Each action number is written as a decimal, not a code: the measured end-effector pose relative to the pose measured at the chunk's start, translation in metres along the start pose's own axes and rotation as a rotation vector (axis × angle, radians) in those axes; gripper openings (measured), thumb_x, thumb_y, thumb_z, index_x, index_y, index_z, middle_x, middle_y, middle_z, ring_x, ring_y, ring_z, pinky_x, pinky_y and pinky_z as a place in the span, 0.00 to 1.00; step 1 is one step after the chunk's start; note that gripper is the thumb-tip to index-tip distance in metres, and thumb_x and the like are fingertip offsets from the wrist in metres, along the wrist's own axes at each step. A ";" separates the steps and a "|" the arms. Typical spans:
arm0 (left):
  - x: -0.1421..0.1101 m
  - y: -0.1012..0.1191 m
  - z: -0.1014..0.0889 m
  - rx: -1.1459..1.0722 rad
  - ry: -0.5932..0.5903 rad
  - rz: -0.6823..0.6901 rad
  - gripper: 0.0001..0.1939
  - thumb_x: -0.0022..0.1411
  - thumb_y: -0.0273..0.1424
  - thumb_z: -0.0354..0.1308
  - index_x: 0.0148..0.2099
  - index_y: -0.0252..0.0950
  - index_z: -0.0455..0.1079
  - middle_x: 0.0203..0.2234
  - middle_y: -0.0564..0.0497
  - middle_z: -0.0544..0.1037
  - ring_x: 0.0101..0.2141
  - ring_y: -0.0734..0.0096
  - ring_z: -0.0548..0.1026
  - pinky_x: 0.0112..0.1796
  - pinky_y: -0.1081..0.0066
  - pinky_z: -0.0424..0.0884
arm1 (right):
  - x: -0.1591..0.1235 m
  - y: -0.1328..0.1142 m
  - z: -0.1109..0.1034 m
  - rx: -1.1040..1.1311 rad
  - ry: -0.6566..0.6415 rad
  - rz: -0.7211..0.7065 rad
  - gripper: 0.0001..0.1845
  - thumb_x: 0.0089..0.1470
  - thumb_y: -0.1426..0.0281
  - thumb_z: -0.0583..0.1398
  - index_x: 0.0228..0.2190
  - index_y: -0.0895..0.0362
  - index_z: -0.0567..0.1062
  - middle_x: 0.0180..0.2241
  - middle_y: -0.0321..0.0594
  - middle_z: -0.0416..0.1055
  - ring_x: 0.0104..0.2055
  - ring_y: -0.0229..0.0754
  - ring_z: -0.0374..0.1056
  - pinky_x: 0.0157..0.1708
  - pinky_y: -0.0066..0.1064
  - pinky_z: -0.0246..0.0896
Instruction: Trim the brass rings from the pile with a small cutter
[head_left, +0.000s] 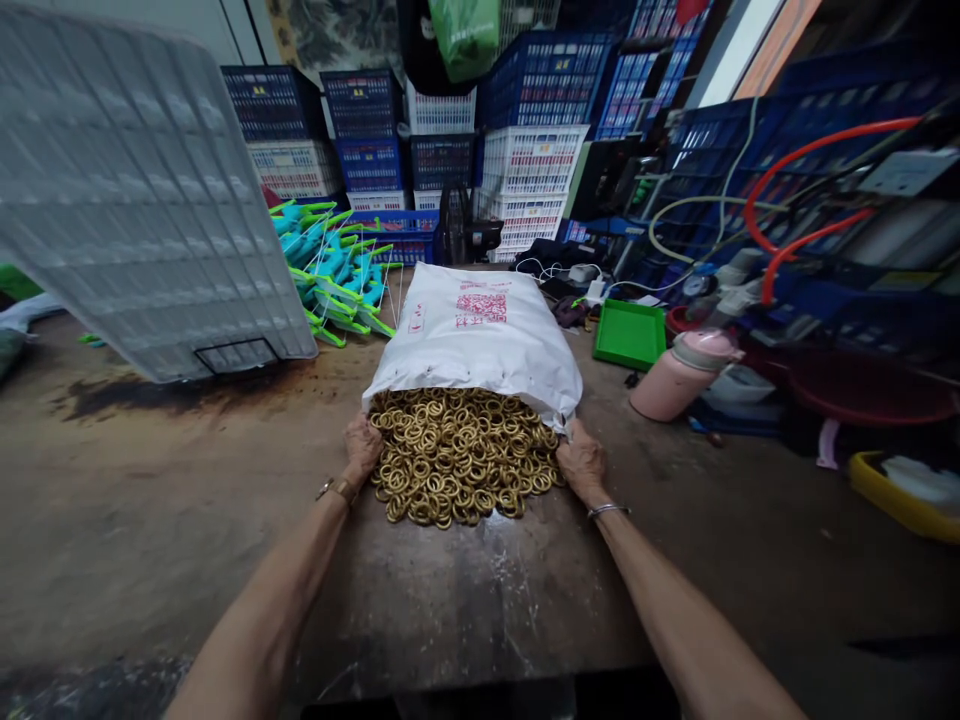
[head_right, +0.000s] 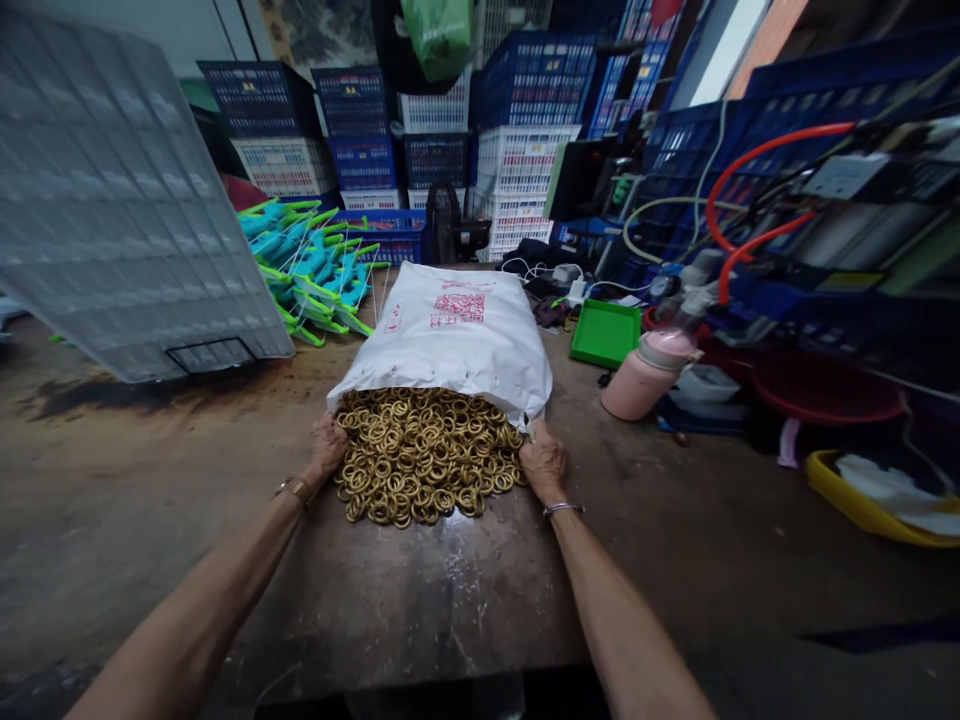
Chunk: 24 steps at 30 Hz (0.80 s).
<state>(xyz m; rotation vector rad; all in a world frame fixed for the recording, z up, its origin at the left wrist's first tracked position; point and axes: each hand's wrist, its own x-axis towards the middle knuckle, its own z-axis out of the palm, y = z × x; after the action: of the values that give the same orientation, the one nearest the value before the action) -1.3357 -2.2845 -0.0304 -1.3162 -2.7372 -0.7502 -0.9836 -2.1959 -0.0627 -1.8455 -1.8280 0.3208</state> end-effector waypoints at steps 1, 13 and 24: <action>-0.002 -0.001 -0.001 0.001 0.000 0.001 0.13 0.53 0.19 0.44 0.34 0.30 0.69 0.24 0.43 0.71 0.26 0.64 0.68 0.29 0.69 0.60 | -0.002 0.001 -0.001 -0.008 0.001 -0.007 0.08 0.47 0.76 0.53 0.30 0.58 0.71 0.17 0.31 0.52 0.21 0.32 0.39 0.23 0.28 0.32; -0.037 -0.007 -0.016 -0.007 -0.007 0.018 0.15 0.55 0.21 0.43 0.40 0.29 0.69 0.26 0.41 0.73 0.27 0.63 0.69 0.30 0.68 0.60 | -0.028 0.009 -0.013 -0.028 -0.010 -0.005 0.11 0.47 0.74 0.53 0.34 0.58 0.71 0.19 0.33 0.57 0.21 0.33 0.44 0.23 0.28 0.34; -0.053 -0.012 -0.023 -0.071 -0.004 0.074 0.15 0.57 0.24 0.42 0.37 0.32 0.70 0.27 0.44 0.74 0.26 0.68 0.69 0.30 0.72 0.60 | -0.042 0.005 -0.024 -0.050 -0.022 0.032 0.10 0.48 0.74 0.53 0.34 0.57 0.71 0.18 0.33 0.55 0.20 0.32 0.39 0.22 0.28 0.33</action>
<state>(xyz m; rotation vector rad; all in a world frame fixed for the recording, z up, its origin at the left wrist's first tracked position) -1.3146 -2.3392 -0.0257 -1.4257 -2.6712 -0.8475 -0.9694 -2.2413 -0.0527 -1.9136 -1.8383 0.3108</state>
